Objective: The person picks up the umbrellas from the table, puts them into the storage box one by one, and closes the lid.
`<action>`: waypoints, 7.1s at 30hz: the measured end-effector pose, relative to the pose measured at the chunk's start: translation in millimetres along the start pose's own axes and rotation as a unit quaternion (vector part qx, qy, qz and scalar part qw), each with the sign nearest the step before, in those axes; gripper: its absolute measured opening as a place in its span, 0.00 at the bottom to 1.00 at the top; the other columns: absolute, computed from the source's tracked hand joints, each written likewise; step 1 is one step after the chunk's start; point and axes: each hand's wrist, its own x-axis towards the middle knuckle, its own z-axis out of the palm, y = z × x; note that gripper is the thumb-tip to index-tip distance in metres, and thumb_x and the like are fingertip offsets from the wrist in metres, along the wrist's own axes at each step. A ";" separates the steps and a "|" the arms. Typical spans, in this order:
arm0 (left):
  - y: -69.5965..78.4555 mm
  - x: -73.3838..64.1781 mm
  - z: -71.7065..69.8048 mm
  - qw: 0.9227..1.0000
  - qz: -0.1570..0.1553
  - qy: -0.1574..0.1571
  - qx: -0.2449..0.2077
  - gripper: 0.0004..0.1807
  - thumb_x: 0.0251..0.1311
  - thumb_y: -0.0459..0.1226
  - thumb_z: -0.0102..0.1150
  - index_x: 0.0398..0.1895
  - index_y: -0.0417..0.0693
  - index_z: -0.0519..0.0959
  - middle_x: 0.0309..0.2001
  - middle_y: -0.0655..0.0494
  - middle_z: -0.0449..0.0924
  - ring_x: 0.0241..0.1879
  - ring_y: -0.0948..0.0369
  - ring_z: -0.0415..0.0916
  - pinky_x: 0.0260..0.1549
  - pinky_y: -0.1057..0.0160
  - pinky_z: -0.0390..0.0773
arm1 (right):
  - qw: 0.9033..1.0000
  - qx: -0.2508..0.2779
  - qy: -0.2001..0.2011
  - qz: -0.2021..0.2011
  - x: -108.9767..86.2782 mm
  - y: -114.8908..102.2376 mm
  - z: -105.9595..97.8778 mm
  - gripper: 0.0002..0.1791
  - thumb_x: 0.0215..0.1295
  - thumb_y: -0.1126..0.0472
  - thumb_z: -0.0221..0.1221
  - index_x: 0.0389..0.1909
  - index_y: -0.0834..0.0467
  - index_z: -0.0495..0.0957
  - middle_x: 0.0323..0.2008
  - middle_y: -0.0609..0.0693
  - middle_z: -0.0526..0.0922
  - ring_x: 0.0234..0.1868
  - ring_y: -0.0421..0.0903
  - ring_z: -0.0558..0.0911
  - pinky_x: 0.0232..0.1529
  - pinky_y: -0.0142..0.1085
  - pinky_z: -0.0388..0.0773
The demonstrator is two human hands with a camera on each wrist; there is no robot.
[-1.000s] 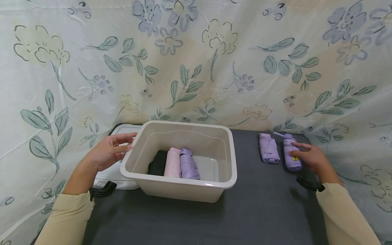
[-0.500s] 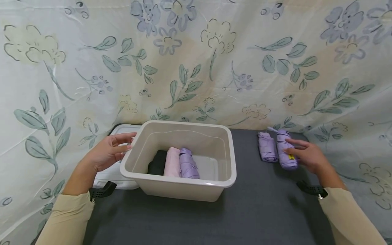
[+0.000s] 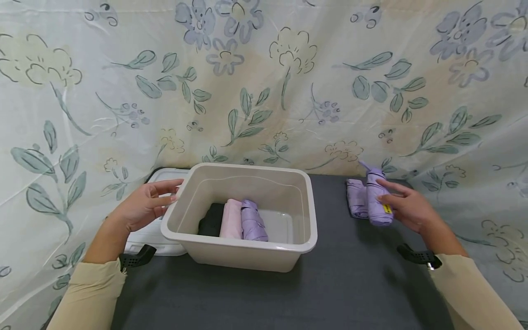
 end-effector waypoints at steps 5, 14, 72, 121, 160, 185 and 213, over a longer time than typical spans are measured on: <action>0.6 -0.5 -0.3 1.000 -0.003 0.002 0.000 0.25 0.72 0.29 0.57 0.71 0.45 0.72 0.53 0.61 0.83 0.49 0.63 0.83 0.47 0.62 0.86 | 0.997 0.075 -0.020 -0.013 -3.8 -13.9 6.1 0.41 0.73 0.59 0.63 0.81 0.42 0.55 0.73 0.55 0.57 0.45 0.35 0.80 0.41 0.35 0.84; 1.8 0.8 -1.1 1.000 0.003 -0.006 0.002 0.27 0.72 0.29 0.56 0.73 0.43 0.69 0.53 0.61 0.83 0.50 0.64 0.83 0.47 0.62 0.86 | 0.993 0.104 -0.053 -0.023 -6.6 -36.9 16.2 0.41 0.73 0.65 0.61 0.81 0.43 0.56 0.60 0.38 0.66 0.46 0.39 0.78 0.41 0.36 0.83; -1.0 -3.2 -4.1 1.000 -0.001 -0.004 0.031 0.29 0.72 0.32 0.58 0.75 0.42 0.66 0.54 0.62 0.82 0.50 0.64 0.82 0.47 0.62 0.86 | 0.991 0.045 -0.126 0.014 -32.8 -168.0 200.7 0.38 0.62 0.68 0.69 0.72 0.44 0.72 0.65 0.60 0.73 0.56 0.57 0.79 0.47 0.44 0.85; -3.4 -1.4 -6.9 0.999 0.007 -0.008 0.044 0.29 0.72 0.33 0.58 0.75 0.42 0.67 0.53 0.61 0.82 0.49 0.63 0.83 0.47 0.62 0.86 | 0.972 -0.064 -0.172 0.150 6.2 -164.0 290.1 0.27 0.56 0.67 0.74 0.59 0.50 0.84 0.56 0.62 0.80 0.48 0.61 0.86 0.40 0.51 0.88; -4.1 0.1 -8.9 0.999 0.006 -0.007 0.043 0.31 0.72 0.33 0.59 0.76 0.39 0.64 0.55 0.62 0.81 0.50 0.63 0.83 0.47 0.62 0.86 | 0.946 -0.156 -0.225 0.174 22.8 -145.5 309.1 0.34 0.60 0.68 0.71 0.68 0.53 0.76 0.55 0.64 0.78 0.46 0.64 0.85 0.46 0.59 0.85; -4.6 -1.0 -8.6 0.999 0.003 -0.005 0.048 0.32 0.72 0.34 0.58 0.77 0.39 0.63 0.56 0.63 0.80 0.51 0.64 0.83 0.48 0.63 0.86 | 0.955 -0.077 -0.281 0.064 -3.2 -173.3 227.0 0.32 0.74 0.55 0.61 0.75 0.54 0.66 0.68 0.63 0.75 0.60 0.58 0.83 0.62 0.53 0.80; -5.3 0.6 -8.4 0.999 0.011 0.003 0.041 0.28 0.72 0.33 0.59 0.74 0.43 0.68 0.54 0.62 0.81 0.49 0.64 0.82 0.47 0.63 0.86 | 0.979 -0.045 -0.073 -0.186 -22.4 -103.3 121.6 0.27 0.73 0.54 0.62 0.68 0.60 0.73 0.59 0.50 0.84 0.56 0.47 0.87 0.56 0.39 0.84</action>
